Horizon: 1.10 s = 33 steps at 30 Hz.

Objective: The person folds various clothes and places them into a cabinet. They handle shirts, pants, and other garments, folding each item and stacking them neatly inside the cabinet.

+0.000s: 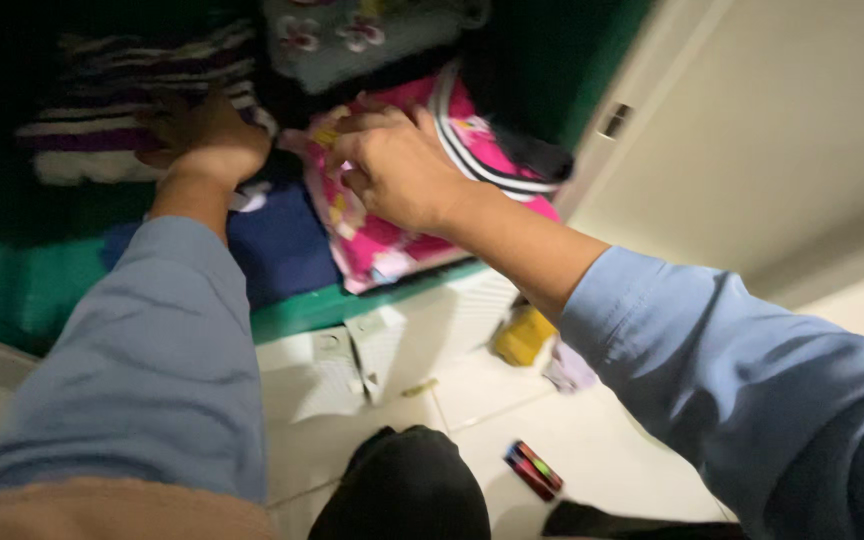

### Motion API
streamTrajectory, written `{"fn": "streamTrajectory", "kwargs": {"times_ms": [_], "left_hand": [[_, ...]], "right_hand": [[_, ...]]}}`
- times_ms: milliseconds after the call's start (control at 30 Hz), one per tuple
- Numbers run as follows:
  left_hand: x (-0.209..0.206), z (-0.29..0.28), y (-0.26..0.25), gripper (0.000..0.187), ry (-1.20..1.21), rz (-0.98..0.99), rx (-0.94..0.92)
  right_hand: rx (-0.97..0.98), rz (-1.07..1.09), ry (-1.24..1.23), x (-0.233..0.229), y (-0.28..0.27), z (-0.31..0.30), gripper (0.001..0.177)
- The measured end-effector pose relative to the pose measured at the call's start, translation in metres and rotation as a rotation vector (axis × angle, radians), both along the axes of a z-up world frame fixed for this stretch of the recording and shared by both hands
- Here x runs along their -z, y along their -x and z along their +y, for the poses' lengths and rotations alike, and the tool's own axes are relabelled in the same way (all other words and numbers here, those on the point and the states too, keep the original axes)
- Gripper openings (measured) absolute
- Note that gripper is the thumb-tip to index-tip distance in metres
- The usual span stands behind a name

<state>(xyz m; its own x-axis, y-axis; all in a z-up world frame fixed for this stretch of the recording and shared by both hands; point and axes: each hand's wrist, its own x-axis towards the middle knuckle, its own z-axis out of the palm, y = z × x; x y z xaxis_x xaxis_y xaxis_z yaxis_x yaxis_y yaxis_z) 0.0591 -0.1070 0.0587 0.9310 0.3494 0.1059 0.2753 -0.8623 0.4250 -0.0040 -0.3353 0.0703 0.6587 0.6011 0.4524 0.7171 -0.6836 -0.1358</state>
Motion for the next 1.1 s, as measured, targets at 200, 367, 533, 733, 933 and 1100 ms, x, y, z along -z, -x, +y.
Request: {"fn": "streamTrajectory", "kwargs": {"times_ms": [200,367,533,733,933,1100], "left_hand": [[0.010,-0.070,0.055,0.059,0.145,-0.509,0.111],[0.009,-0.153,0.159,0.030,0.191,-0.782,0.359],[0.015,-0.257,0.256,0.025,0.290,-0.772,0.715],[0.023,-0.363,0.369,0.025,0.378,-0.635,1.160],[0.028,-0.425,0.468,0.024,0.453,-0.466,1.443],[0.044,-0.463,0.527,0.027,0.456,-0.360,1.715]], "right_hand": [[0.202,-0.023,0.020,0.004,0.110,-0.083,0.025],[0.423,0.094,-0.033,0.002,0.254,-0.145,0.023],[0.724,0.141,-0.109,0.004,0.370,-0.187,0.026],[1.005,0.039,-0.197,0.019,0.473,-0.241,0.028],[1.394,-0.099,-0.100,0.025,0.579,-0.304,0.030],[1.828,0.016,-0.062,0.040,0.654,-0.343,0.059]]}}
